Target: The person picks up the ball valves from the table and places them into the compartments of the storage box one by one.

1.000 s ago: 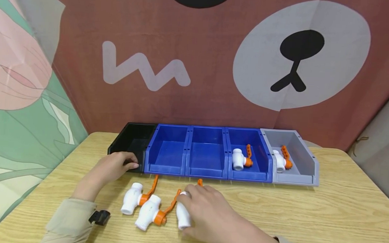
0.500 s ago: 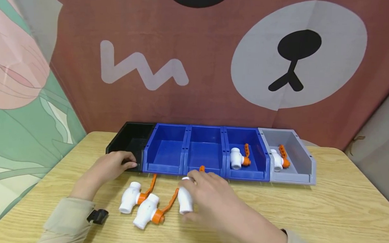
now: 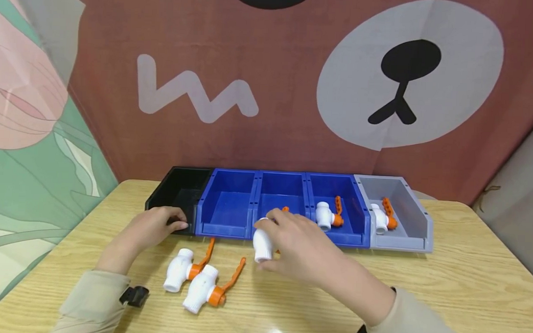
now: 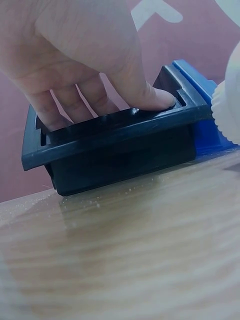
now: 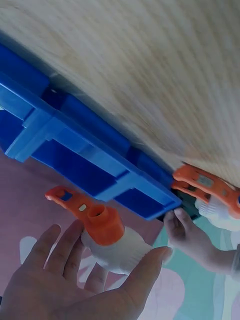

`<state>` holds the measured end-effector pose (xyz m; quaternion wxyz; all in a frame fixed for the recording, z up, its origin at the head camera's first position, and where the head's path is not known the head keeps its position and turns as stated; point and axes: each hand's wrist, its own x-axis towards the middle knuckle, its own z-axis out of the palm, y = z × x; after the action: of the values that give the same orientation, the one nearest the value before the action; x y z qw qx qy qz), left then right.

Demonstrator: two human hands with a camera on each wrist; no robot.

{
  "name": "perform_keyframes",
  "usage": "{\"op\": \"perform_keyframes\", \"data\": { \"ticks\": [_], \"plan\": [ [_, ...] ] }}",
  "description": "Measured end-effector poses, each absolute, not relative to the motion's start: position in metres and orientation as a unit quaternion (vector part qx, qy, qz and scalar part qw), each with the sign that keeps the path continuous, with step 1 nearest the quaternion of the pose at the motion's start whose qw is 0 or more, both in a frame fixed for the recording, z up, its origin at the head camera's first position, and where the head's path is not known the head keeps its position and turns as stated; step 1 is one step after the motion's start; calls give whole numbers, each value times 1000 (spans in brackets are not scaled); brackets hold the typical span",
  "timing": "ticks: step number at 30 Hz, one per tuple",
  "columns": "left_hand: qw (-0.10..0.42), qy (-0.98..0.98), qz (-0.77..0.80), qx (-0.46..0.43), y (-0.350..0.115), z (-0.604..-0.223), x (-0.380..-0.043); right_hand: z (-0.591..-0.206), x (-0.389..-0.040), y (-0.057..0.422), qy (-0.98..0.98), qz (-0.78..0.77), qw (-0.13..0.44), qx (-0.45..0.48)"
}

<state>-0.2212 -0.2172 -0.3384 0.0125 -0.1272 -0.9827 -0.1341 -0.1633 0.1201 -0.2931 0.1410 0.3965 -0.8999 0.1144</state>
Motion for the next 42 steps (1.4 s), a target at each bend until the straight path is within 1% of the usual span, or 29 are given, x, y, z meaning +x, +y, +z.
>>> {"op": "perform_keyframes", "data": {
  "ticks": [6,20,25,42],
  "plan": [
    [12,-983,-132,-127,-216,-338,-222,-291,-180,125,-903,119,138,389],
    [13,-984,-129,-124,-216,-337,-221,-278,-214,119,-931,95,73,345],
    [11,-984,-128,-123,-217,-337,-221,-279,-227,119,-940,87,50,326],
    [15,-983,-134,-122,-215,-339,-221,-300,-261,113,-959,74,4,273]
  ]
}}
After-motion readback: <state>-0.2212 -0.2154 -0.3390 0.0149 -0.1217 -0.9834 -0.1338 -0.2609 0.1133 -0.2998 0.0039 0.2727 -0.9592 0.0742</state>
